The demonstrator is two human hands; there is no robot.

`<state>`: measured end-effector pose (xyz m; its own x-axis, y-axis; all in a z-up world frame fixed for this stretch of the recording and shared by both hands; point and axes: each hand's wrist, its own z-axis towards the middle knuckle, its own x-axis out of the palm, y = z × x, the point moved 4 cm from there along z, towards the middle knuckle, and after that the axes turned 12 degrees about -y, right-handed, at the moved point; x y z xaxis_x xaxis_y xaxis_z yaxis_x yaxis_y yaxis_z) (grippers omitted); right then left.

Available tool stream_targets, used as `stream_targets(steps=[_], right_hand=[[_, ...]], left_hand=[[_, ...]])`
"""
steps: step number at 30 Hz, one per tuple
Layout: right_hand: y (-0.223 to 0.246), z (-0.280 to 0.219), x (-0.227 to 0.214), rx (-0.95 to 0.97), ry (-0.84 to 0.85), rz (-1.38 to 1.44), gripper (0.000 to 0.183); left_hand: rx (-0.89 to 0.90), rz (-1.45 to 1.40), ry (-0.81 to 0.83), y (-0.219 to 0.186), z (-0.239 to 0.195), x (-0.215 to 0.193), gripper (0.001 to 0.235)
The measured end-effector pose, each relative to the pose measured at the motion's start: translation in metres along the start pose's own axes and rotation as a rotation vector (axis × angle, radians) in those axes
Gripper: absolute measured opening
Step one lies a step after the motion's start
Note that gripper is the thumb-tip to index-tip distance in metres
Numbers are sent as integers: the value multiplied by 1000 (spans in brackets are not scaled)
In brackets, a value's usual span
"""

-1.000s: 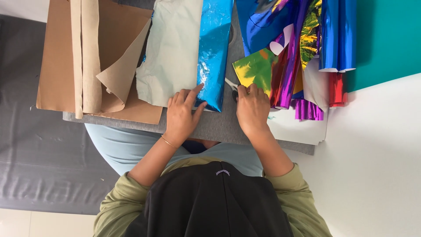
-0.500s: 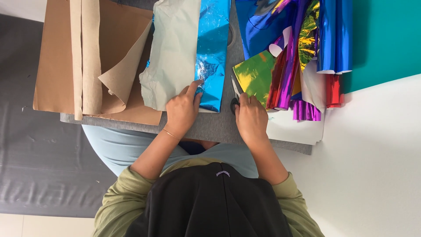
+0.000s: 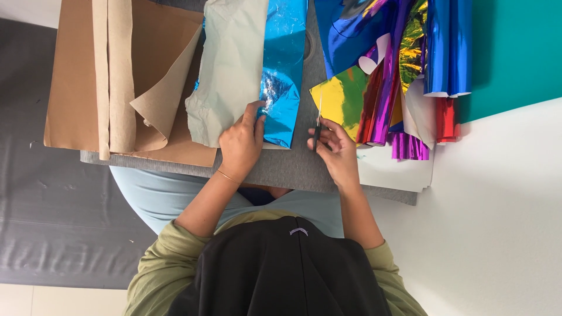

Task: The person is cutting a piece of blue decorative foil with scissors to fit a specific size or shape.

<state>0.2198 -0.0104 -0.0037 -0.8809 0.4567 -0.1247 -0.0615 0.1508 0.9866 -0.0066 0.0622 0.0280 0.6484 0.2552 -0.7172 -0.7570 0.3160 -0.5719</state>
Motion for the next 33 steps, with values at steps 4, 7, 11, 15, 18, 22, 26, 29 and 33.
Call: stream_targets(steps=[4, 7, 11, 15, 18, 22, 26, 29, 33], right_hand=[[-13, -3, 9, 71, -41, 16, 47], [-7, -6, 22, 43, -68, -80, 45], [9, -7, 33, -28, -95, -266, 41], [-20, 3, 32, -10, -77, -208, 39], [-26, 3, 28, 60, -76, -15, 44], [-24, -6, 25, 126, -82, 126, 45], [-12, -25, 25, 145, -106, 197, 45], [-6, -38, 22, 148, -119, 185, 44], [-17, -53, 15, 193, -104, 192, 43]], left_hand=[[2, -12, 0, 1, -1, 1, 28], [19, 4, -6, -1, -1, 1, 27], [33, -24, 3, 1, -5, 4, 27], [37, -22, -61, -8, -5, -7, 36], [97, -91, 3, -13, -27, -15, 22], [-242, -398, 725, -34, -67, -5, 60], [-761, -906, 702, -23, -97, 46, 60], [-881, -1037, 506, -33, -91, 47, 56], [-877, -1079, 349, -50, -82, 24, 43]])
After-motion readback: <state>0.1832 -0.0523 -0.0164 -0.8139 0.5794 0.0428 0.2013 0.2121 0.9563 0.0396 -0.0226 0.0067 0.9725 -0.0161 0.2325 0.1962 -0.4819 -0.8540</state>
